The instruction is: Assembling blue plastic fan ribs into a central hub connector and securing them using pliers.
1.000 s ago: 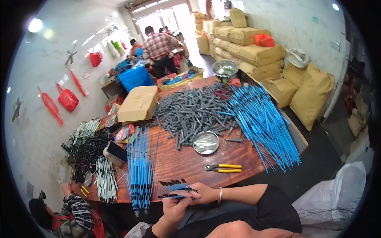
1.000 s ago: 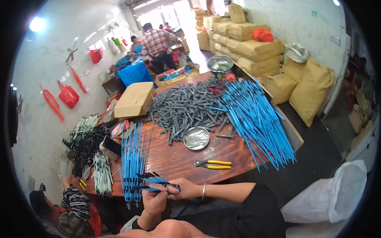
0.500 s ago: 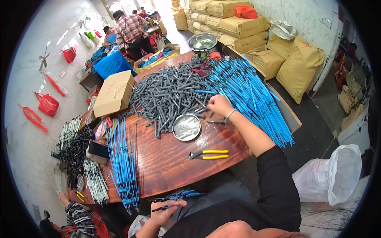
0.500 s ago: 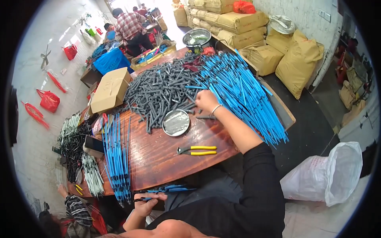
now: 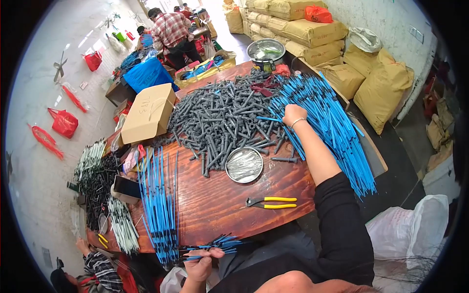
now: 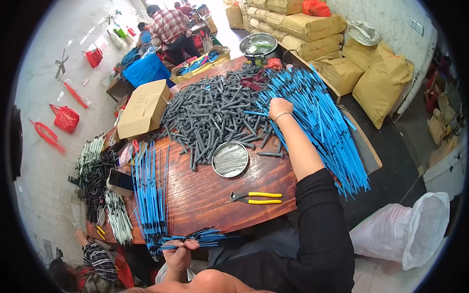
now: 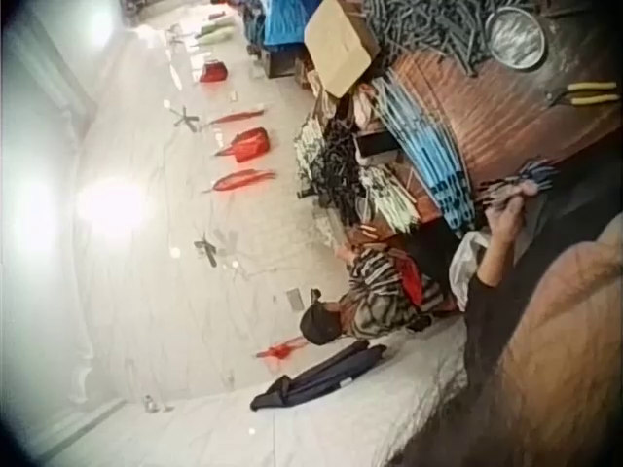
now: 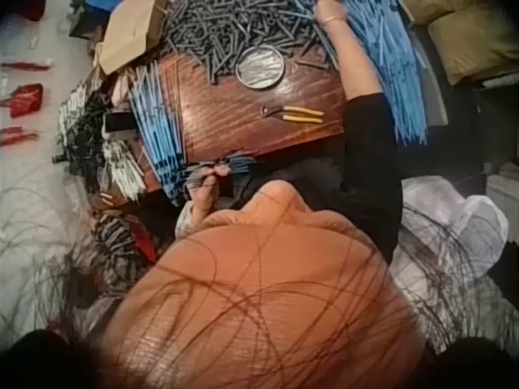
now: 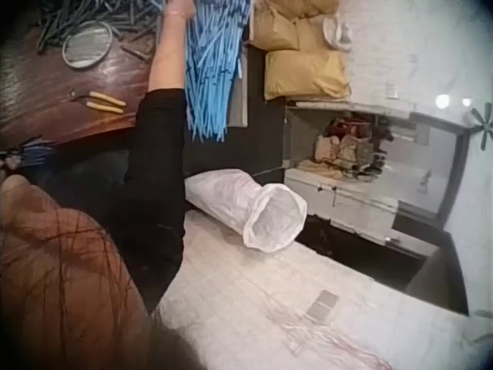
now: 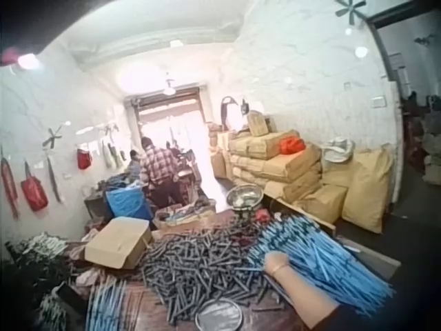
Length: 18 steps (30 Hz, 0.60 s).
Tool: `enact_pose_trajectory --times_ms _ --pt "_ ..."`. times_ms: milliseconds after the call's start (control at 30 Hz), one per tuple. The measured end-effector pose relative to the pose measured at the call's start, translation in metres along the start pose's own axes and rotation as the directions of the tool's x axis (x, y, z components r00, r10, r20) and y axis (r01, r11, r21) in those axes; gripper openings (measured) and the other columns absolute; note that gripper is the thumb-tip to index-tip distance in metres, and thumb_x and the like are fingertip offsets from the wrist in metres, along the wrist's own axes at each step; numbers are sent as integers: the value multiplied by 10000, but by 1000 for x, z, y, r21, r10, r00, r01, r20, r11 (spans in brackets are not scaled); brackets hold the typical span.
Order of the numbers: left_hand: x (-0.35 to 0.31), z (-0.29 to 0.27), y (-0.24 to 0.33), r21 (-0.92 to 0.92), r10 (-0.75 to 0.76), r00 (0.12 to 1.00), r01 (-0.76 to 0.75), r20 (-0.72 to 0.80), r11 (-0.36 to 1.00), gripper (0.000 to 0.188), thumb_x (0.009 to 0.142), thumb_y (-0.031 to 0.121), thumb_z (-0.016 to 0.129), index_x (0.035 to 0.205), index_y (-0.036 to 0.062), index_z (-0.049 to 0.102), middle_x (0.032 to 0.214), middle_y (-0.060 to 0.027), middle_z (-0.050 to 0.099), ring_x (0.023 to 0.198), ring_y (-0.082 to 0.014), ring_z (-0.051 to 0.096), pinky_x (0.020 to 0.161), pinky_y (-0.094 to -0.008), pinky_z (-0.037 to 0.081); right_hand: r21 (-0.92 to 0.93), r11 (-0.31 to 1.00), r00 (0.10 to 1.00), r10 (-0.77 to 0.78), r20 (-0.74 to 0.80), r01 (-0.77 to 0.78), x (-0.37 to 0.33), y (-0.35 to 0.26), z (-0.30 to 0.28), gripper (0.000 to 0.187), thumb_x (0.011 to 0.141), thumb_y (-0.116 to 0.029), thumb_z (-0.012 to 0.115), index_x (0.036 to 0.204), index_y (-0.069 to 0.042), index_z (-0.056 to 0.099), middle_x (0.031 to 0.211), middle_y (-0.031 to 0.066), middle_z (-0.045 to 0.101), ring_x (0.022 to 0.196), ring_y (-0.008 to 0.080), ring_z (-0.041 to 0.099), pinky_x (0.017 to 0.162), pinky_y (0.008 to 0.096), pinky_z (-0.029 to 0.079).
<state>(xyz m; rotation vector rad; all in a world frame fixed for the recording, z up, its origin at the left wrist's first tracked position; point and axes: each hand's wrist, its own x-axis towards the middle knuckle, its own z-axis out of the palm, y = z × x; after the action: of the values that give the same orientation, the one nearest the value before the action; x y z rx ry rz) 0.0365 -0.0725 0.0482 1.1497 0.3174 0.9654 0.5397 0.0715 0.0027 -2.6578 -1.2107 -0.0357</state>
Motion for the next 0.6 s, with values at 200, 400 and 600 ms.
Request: enact_pose_trajectory --times_ms 200,400,600 --pt "-8 -5 -1 34 33 995 -30 -89 999 182 830 78 603 1008 47 581 834 -204 641 802 -324 618 773 -477 459 -10 1000 993 3 -121 -5 -17 -5 -1 126 703 -152 615 777 -68 673 904 153 653 824 306 638 693 400 521" --pt "-18 1 1 14 60 994 -59 -94 998 182 827 73 602 1005 47 575 829 -193 640 792 -314 617 771 -472 461 -83 997 1000 6 -25 -8 -25 -11 5 151 748 -128 556 809 -71 682 905 177 647 810 311 643 680 399 521" --pt "16 -7 2 403 -19 987 83 -160 912 187 831 80 591 999 3 557 901 -172 636 854 -273 619 812 -409 477 -64 997 906 -70 -418 47 -37 -25 -35 183 815 -161 454 790 -61 605 819 162 603 727 322 615 607 439 499"
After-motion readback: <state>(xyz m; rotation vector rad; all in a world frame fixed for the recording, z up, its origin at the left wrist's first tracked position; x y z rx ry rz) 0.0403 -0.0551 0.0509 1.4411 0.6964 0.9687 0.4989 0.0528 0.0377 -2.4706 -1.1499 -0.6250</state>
